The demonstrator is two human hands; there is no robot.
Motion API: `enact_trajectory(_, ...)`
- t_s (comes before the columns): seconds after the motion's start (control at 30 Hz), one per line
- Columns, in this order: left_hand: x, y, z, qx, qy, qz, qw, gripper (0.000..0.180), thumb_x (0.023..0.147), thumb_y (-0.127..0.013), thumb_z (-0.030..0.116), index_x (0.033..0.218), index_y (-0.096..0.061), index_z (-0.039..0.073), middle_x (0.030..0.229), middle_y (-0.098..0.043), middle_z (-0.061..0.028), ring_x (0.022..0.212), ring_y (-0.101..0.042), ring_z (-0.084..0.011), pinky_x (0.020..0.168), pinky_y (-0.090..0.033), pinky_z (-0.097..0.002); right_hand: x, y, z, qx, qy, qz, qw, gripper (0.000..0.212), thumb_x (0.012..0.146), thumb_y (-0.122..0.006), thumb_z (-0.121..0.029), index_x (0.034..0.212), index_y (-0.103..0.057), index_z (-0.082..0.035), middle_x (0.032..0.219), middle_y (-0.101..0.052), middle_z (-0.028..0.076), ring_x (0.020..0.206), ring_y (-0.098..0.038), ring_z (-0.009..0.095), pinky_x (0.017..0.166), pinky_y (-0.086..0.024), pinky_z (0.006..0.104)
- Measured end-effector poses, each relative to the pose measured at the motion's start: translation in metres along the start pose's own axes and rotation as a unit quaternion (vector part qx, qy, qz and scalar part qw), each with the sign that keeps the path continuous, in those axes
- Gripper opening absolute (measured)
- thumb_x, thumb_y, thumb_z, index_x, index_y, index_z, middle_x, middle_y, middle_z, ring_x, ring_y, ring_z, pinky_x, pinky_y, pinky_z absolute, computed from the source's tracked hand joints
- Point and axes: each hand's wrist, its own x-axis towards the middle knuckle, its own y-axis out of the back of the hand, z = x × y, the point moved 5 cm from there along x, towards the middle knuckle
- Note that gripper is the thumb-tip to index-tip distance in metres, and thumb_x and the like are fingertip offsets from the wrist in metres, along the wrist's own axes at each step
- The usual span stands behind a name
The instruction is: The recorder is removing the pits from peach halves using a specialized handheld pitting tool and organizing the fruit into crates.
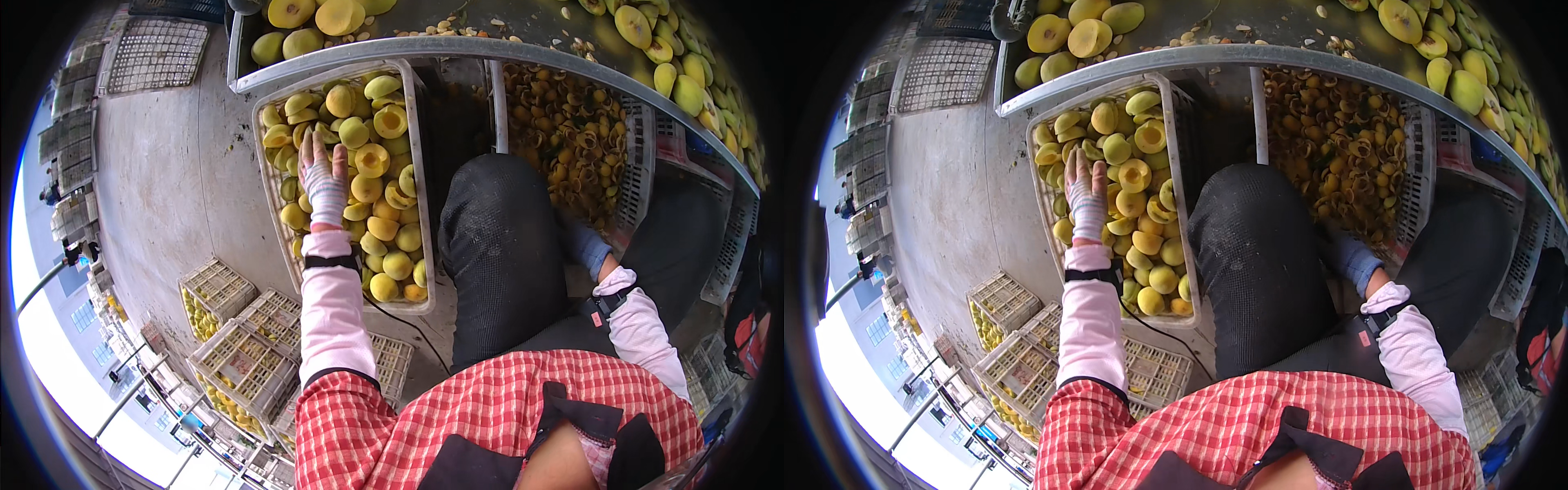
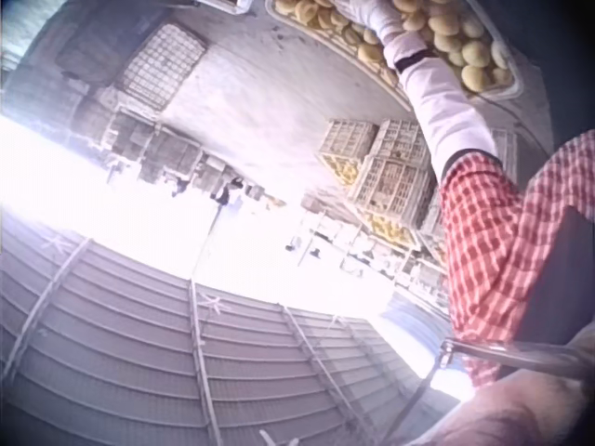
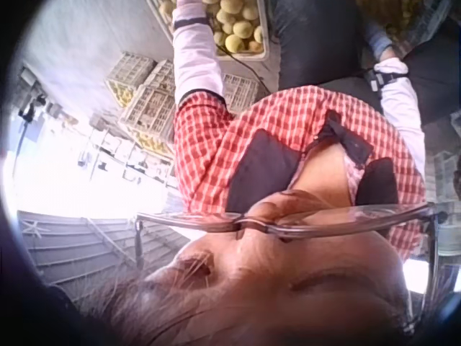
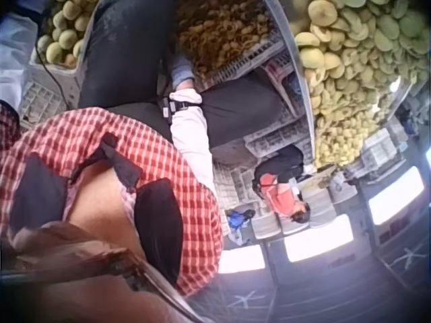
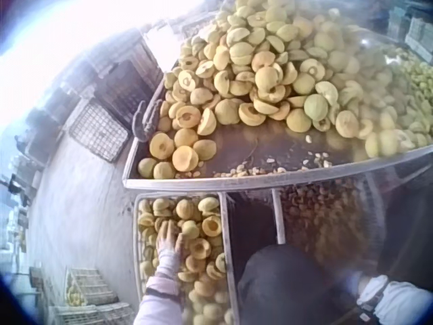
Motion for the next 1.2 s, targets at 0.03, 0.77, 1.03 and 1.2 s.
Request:
enact_trajectory(0.03, -0.022, 0.014, 0.022, 0.012, -0.010, 0.032, 0.999, 0.058, 0.093, -0.048, 0.044, 0.140, -0.040, 0.010, 0.142, -0.040, -0.0127, 0.130, -0.036, -0.0341, 0.107, -0.028, -0.0456, -0.003, 0.000, 0.008, 0.057, -0.048, -0.016, 0.997, 0.044, 0.091, -0.051, -0.034, 0.122, -0.052, -0.003, 0.119, -0.058, 0.023, 0.111, -0.055, 0.039, 0.090, -0.045, 0.0431)
enact_trajectory(0.77, -0.240, 0.004, 0.000, 0.191, 0.287, 0.020, 0.938, 0.063, 0.091, -0.048, 0.050, 0.131, -0.047, 0.002, 0.137, -0.044, -0.0182, 0.132, -0.035, -0.0318, 0.113, -0.017, -0.0478, -0.019, 0.014, 0.000, -0.052, -0.041, 0.007, 0.998, 0.056, 0.090, -0.051, -0.044, 0.129, -0.049, -0.005, 0.125, -0.055, 0.023, 0.117, -0.051, 0.038, 0.097, -0.041, 0.0398)
enact_trajectory(1.03, -0.273, 0.046, 0.027, 0.076, 0.238, 0.068, 0.966, 0.064, 0.083, -0.065, 0.043, 0.132, -0.048, 0.006, 0.131, -0.049, -0.0153, 0.117, -0.048, -0.0355, 0.096, -0.041, -0.0440, -0.038, 0.030, 0.038, -0.031, 0.004, 0.078, 0.996, 0.049, 0.091, -0.053, -0.036, 0.126, -0.051, -0.002, 0.120, -0.058, 0.024, 0.113, -0.053, 0.040, 0.090, -0.045, 0.0404)
enact_trajectory(1.2, -0.283, 0.047, 0.022, 0.018, 0.181, -0.118, 0.976, 0.064, 0.074, -0.077, 0.028, 0.128, -0.049, 0.007, 0.123, -0.052, -0.0165, 0.107, -0.053, -0.0356, 0.092, -0.045, -0.0433, -0.046, 0.025, 0.013, -0.052, 0.018, 0.089, 0.995, 0.046, 0.091, -0.052, -0.033, 0.124, -0.051, -0.002, 0.119, -0.058, 0.024, 0.113, -0.053, 0.041, 0.091, -0.045, 0.0409)
